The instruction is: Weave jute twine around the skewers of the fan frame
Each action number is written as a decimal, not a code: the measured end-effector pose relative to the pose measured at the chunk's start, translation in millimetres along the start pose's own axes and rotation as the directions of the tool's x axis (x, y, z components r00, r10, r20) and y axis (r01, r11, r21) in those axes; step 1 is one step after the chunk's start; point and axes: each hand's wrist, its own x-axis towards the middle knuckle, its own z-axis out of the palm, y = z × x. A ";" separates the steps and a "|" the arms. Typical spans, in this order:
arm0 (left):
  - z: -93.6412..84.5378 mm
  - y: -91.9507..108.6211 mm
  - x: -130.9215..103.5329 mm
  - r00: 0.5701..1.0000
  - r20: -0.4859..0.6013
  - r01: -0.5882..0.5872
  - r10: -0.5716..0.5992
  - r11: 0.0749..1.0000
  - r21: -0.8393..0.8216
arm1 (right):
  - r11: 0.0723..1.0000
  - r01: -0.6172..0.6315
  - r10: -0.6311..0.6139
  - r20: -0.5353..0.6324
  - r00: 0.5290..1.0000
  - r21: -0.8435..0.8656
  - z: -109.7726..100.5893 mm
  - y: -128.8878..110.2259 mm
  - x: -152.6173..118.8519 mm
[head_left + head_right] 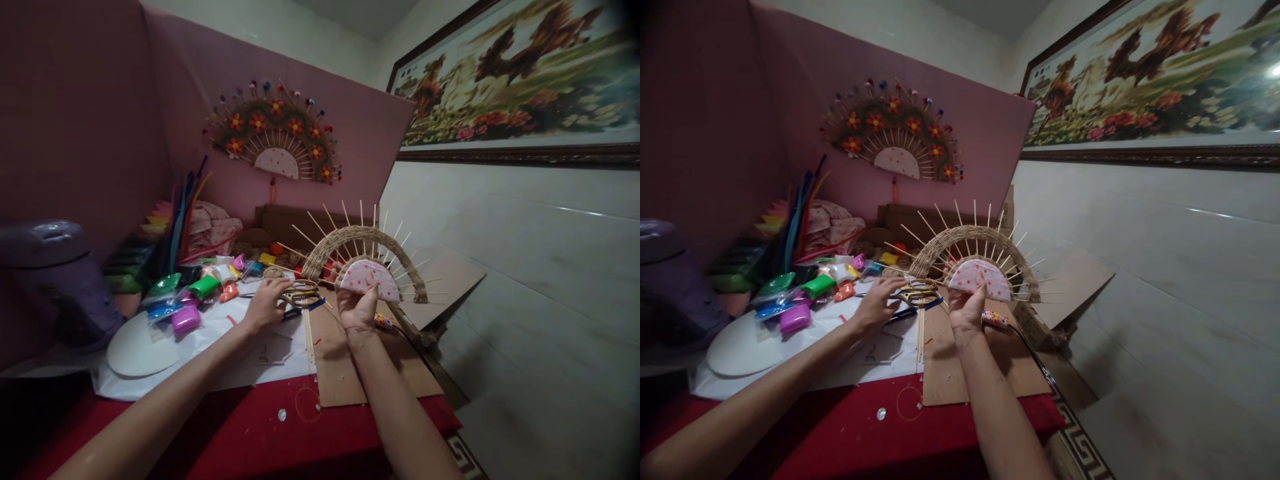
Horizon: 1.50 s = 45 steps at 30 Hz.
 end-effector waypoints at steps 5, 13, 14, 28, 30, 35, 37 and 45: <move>29.7 23.1 17.8 0.978 0.184 -0.102 0.094 0.994 0.034 | 0.994 0.085 -0.086 0.002 0.996 0.064 13.9 -3.0 -5.9; 20.9 -14.7 44.6 0.979 -0.101 0.188 -0.176 0.975 0.122 | 0.998 0.052 -0.051 -0.008 0.999 0.047 10.1 -7.2 -5.0; 16.4 -24.9 47.7 0.971 -0.116 0.222 -0.209 0.968 0.117 | 0.997 0.076 -0.075 -0.017 0.997 0.034 9.0 -7.1 -4.1; 9.7 -85.4 31.1 0.957 -0.092 0.253 -0.274 0.949 -0.190 | 0.995 0.050 -0.054 0.039 0.998 0.091 8.2 -4.7 -4.0; 10.4 -87.9 29.4 0.954 -0.098 0.257 -0.283 0.942 -0.217 | 0.995 0.054 -0.056 0.027 0.998 0.082 9.1 -4.4 -5.0; 11.4 -86.8 28.5 0.950 -0.117 0.253 -0.289 0.934 -0.254 | 0.998 0.064 -0.064 -0.031 0.997 0.011 12.9 -3.9 -6.6; 11.0 -84.2 28.5 0.950 -0.126 0.248 -0.287 0.934 -0.257 | 0.998 0.055 -0.055 -0.029 0.998 -0.002 13.9 -3.6 -6.7; 2.0 -67.0 31.5 0.939 -0.207 0.230 -0.276 0.948 -0.220 | 0.999 0.050 -0.050 0.007 0.999 0.016 12.1 -2.2 -5.0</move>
